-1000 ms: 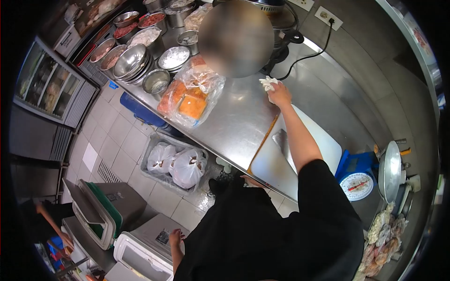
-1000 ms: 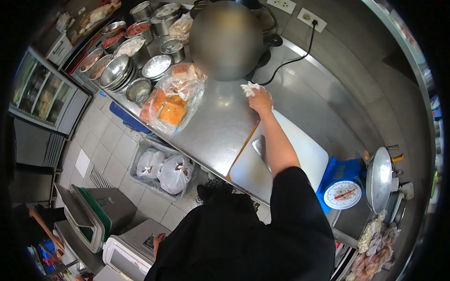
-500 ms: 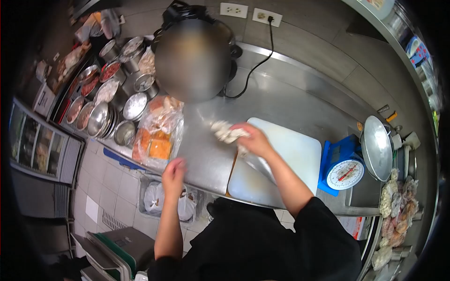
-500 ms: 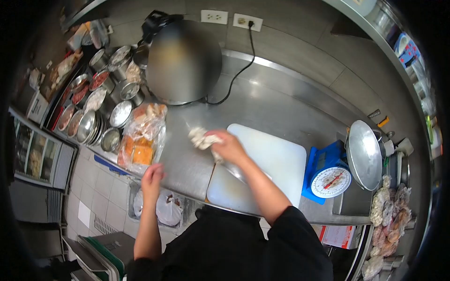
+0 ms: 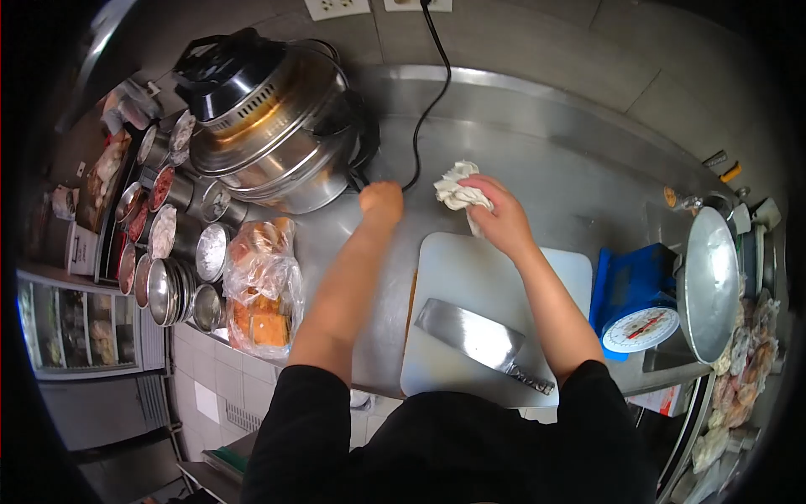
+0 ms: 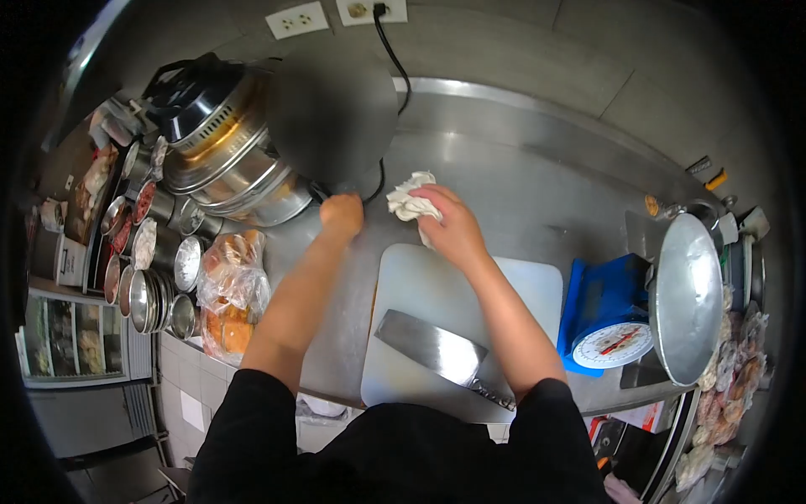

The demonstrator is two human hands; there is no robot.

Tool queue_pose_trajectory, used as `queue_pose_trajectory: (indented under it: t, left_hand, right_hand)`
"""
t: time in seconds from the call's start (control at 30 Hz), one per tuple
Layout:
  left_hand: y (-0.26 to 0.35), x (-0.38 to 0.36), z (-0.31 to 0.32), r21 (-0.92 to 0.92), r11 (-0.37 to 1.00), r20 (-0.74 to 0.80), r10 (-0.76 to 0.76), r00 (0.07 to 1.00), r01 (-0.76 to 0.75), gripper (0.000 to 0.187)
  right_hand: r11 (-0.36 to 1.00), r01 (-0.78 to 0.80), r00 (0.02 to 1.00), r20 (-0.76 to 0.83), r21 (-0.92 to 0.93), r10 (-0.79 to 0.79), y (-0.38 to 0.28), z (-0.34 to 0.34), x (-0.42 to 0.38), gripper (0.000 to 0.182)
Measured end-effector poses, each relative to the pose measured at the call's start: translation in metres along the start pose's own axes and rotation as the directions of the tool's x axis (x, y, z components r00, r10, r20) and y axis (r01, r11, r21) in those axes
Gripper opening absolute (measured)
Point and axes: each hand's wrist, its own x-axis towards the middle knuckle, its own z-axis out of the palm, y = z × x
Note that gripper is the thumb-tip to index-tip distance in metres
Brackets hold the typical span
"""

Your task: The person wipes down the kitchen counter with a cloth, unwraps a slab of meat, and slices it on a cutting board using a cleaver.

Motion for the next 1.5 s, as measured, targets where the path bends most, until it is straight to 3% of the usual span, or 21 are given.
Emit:
queue_pose_trajectory:
  t: [0.07,0.13,0.17,0.23,0.33,0.47,0.53,0.67,0.77,0.83,0.9,1.0,1.03,1.07,1.13,1.17,1.23,1.3,1.37,1.47,1.5]
  left_hand:
    - [0.0,-0.006,-0.026,0.057,0.998,0.08,0.023,0.997,-0.027,0.029]
    - [0.004,-0.017,-0.057,-0.26,0.962,-0.237,-0.145,0.961,0.082,0.022]
    - [0.003,-0.02,-0.065,-0.255,0.964,-0.227,-0.135,0.964,0.075,0.022]
    - [-0.004,-0.023,-0.077,-0.523,0.851,-0.461,-0.238,0.855,-0.045,0.028]
    - [-0.009,-0.036,-0.092,-0.745,0.658,-0.389,-0.293,0.873,-0.111,0.033]
    - [-0.01,-0.057,-0.078,-0.799,0.579,-0.402,-0.314,0.86,-0.162,0.027]
    - [-0.007,-0.065,-0.061,-0.749,0.633,-0.465,-0.288,0.837,-0.198,0.023]
    - [0.004,-0.073,-0.017,-0.678,0.699,-0.526,-0.243,0.815,-0.229,0.017]
    - [0.0,-0.086,0.013,-0.662,0.715,-0.47,-0.161,0.868,-0.226,0.033]
    - [-0.014,-0.1,0.042,-0.62,0.745,-0.5,-0.133,0.856,-0.247,0.05]
    - [-0.031,-0.118,0.053,-0.546,0.798,-0.528,-0.092,0.844,-0.254,0.051]
    - [-0.051,-0.141,0.072,-0.536,0.799,-0.523,-0.059,0.85,-0.274,0.052]
    - [-0.056,-0.144,0.088,-0.491,0.825,-0.509,-0.01,0.861,-0.28,0.053]
    - [-0.059,-0.147,0.096,-0.444,0.85,-0.49,0.035,0.871,-0.284,0.054]
    - [-0.055,-0.149,0.092,-0.451,0.846,-0.481,0.036,0.876,-0.282,0.054]
    - [-0.053,-0.149,0.091,-0.47,0.839,-0.489,0.01,0.872,-0.273,0.053]
    - [-0.05,-0.153,0.09,-0.491,0.833,-0.495,-0.026,0.868,-0.255,0.052]
    - [-0.051,-0.154,0.085,-0.469,0.853,-0.475,-0.022,0.88,-0.232,0.051]
    - [-0.052,-0.153,0.087,-0.454,0.856,-0.502,-0.017,0.865,-0.246,0.05]
    - [-0.055,-0.151,0.095,-0.466,0.845,-0.519,-0.021,0.854,-0.263,0.049]
    - [-0.053,-0.15,0.098,-0.491,0.825,-0.528,-0.027,0.849,-0.279,0.048]
  right_hand:
    - [0.998,0.021,0.997,0.072,-0.052,-0.017,0.032,0.019,0.013,0.043]
    - [0.963,0.139,0.961,0.265,-0.232,-0.075,0.061,0.047,0.023,0.049]
    - [0.914,0.219,0.92,0.384,-0.341,-0.078,0.073,0.066,0.028,0.052]
    - [0.717,0.523,0.781,0.596,-0.462,-0.185,0.11,0.109,0.034,0.054]
    - [0.613,0.55,0.817,0.519,-0.567,-0.253,0.118,0.139,0.088,0.05]
    - [0.586,0.257,0.965,0.172,-0.769,-0.197,0.139,0.164,0.178,0.047]
    - [0.608,0.341,0.923,0.131,-0.717,-0.363,0.155,0.175,0.222,0.048]
    - [0.656,0.377,0.926,0.267,-0.654,-0.266,0.156,0.176,0.254,0.043]
    - [0.636,0.326,0.945,0.225,-0.7,-0.238,0.174,0.153,0.231,0.04]
    - [0.589,0.089,0.959,-0.091,-0.803,-0.27,0.228,0.134,0.216,0.039]
    - [0.619,-0.122,0.987,-0.158,-0.776,-0.005,0.21,0.049,0.185,0.041]
    - [0.377,-0.299,0.926,-0.361,-0.877,-0.105,0.237,-0.072,0.112,0.048]
    - [0.265,-0.471,0.88,-0.467,-0.841,0.082,0.271,-0.113,0.095,0.051]
    - [0.16,-0.598,0.8,-0.598,-0.785,0.059,0.27,-0.141,0.07,0.049]
    - [0.164,-0.858,0.514,-0.823,-0.487,0.243,0.226,-0.162,0.038,0.044]
    - [0.162,-0.855,0.519,-0.822,-0.494,0.235,0.225,-0.161,0.035,0.044]
    - [0.248,-0.726,0.684,-0.71,-0.642,0.167,0.245,-0.152,0.033,0.041]
    - [0.584,-0.476,0.822,-0.569,-0.657,0.029,0.243,-0.116,0.057,0.025]
    - [0.782,-0.298,0.874,-0.486,-0.548,-0.008,0.217,-0.07,0.093,0.022]
    - [0.78,0.008,0.934,-0.275,-0.626,-0.23,0.134,0.003,0.11,0.027]
    - [0.744,0.069,0.978,-0.101,-0.664,-0.18,0.119,0.031,0.101,0.03]
